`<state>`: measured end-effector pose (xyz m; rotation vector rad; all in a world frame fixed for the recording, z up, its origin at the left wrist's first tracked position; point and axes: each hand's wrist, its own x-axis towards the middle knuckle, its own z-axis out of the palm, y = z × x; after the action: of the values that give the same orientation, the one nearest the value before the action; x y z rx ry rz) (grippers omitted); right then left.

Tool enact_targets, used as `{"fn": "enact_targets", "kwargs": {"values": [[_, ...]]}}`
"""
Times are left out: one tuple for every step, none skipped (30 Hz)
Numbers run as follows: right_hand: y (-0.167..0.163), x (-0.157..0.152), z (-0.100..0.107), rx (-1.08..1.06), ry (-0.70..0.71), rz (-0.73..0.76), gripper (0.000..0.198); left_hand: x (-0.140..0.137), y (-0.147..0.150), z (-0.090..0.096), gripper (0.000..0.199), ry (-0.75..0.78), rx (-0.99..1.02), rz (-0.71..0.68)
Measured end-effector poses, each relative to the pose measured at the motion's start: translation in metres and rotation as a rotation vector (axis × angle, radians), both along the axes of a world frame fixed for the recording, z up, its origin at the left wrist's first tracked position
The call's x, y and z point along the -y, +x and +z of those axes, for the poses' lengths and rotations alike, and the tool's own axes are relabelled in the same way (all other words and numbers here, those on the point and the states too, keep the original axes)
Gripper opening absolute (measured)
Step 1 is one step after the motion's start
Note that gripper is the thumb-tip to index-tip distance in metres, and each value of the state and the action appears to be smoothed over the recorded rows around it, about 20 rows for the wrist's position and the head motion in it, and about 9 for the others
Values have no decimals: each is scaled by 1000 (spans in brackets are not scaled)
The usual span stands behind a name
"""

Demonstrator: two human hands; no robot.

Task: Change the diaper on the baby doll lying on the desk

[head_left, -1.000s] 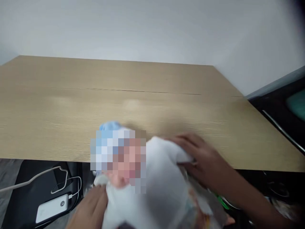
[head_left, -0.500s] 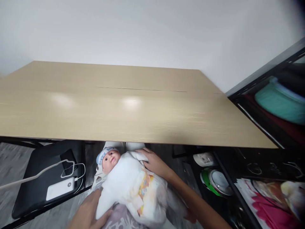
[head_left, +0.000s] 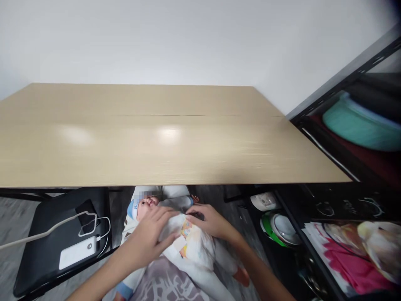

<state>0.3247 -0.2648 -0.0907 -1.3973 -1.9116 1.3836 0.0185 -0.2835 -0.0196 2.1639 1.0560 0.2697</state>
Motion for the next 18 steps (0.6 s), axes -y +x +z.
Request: {"fn": "enact_targets", "kwargs": {"values": [[-1,0,-2,8,8,3,30,-6,11,-3,42,-48,59,-59],[-1,-1,-4,17,20,7,31,-10,20,-7,37,-87,88,-94],[0,-1,-7,23,36,13,32,-11,26,-12,33,-110,97,-103],[1,-1,-10,26,55,18,33,-11,29,-17,30,-118,96,-94],[2,-2,-14,23,73,19,32,-9,30,-21,27,-117,96,-75],[3,-3,-19,11,90,15,31,-7,30,-25,25,-114,106,-55],[5,-4,-25,-4,109,-2,29,-5,28,-28,23,-113,126,-40],[8,-7,-32,-16,129,-28,28,-4,26,-30,21,-113,154,-30],[10,-11,-41,-15,148,-64,28,-3,24,-32,20,-113,183,-24],[13,-15,-49,1,161,-103,28,-3,23,-34,18,-114,211,-17],[15,-20,-58,28,168,-139,28,-3,22,-36,18,-115,235,-8],[17,-24,-66,59,174,-168,27,-3,22,-38,18,-113,255,3],[18,-27,-72,85,181,-187,27,-3,23,-40,19,-113,270,13],[19,-30,-75,97,195,-198,27,-4,23,-42,20,-115,281,20],[18,-31,-75,94,217,-199,27,-4,23,-43,21,-118,290,23],[15,-30,-71,79,245,-189,27,-4,23,-45,21,-121,298,24],[12,-28,-64,54,272,-168,27,-3,23,-45,21,-127,304,22],[8,-25,-55,23,286,-130,27,-3,22,-46,21,-134,311,21]]}}
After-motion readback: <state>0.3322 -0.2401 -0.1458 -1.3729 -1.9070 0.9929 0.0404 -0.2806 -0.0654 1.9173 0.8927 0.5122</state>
